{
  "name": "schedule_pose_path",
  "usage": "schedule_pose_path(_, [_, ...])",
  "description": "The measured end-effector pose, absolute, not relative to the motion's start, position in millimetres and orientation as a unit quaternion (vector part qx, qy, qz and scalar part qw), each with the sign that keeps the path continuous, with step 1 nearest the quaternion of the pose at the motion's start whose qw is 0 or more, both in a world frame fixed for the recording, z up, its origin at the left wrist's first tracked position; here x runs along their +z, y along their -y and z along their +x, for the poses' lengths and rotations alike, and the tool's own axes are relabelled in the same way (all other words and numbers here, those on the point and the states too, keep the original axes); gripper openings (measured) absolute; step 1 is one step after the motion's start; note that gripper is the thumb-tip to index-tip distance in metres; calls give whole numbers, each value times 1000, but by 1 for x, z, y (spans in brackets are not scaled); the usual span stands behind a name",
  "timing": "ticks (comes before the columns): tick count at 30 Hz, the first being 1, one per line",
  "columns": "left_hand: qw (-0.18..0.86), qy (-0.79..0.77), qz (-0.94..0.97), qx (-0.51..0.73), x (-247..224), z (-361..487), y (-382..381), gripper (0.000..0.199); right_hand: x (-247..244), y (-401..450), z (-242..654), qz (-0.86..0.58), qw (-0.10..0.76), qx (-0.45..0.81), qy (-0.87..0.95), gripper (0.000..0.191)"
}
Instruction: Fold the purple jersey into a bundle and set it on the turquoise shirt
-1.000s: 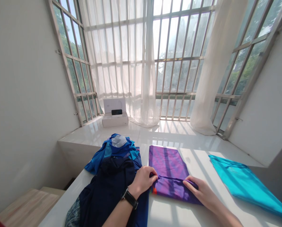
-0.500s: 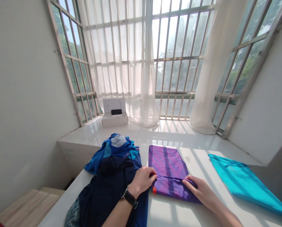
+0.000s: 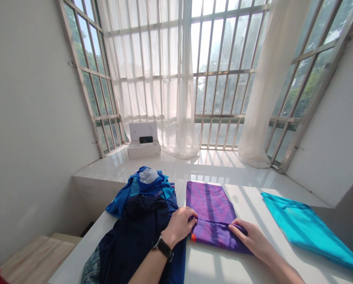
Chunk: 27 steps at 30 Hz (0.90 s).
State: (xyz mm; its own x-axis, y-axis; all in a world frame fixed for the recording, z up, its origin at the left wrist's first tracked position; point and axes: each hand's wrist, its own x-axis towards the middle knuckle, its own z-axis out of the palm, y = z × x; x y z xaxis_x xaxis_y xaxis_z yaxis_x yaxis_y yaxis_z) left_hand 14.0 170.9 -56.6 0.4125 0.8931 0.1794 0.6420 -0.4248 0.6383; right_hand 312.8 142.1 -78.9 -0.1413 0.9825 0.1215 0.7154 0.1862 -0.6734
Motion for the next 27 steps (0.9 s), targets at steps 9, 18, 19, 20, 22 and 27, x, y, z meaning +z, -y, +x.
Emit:
schedule_pose_path(9, [232, -473, 812, 251, -55, 15, -171, 14, -78, -143, 312, -592, 288, 235, 715, 44])
schedule_pose_path(18, [218, -466, 817, 259, -61, 12, -176, 14, -78, -141, 313, -593, 285, 233, 716, 44])
schedule_pose_path(19, [217, -466, 818, 259, -61, 11, -176, 14, -78, -141, 313, -593, 286, 233, 716, 44])
schedule_pose_path(20, [216, -466, 818, 259, -61, 11, -176, 14, -78, -142, 313, -592, 286, 234, 716, 44])
schedule_pose_path(22, [215, -467, 819, 255, -61, 10, -175, 14, -79, -142, 313, -592, 286, 236, 716, 44])
schedule_pose_path(27, [208, -473, 823, 236, -58, 10, -173, 16, -79, -143, 314, -591, 284, 242, 715, 43])
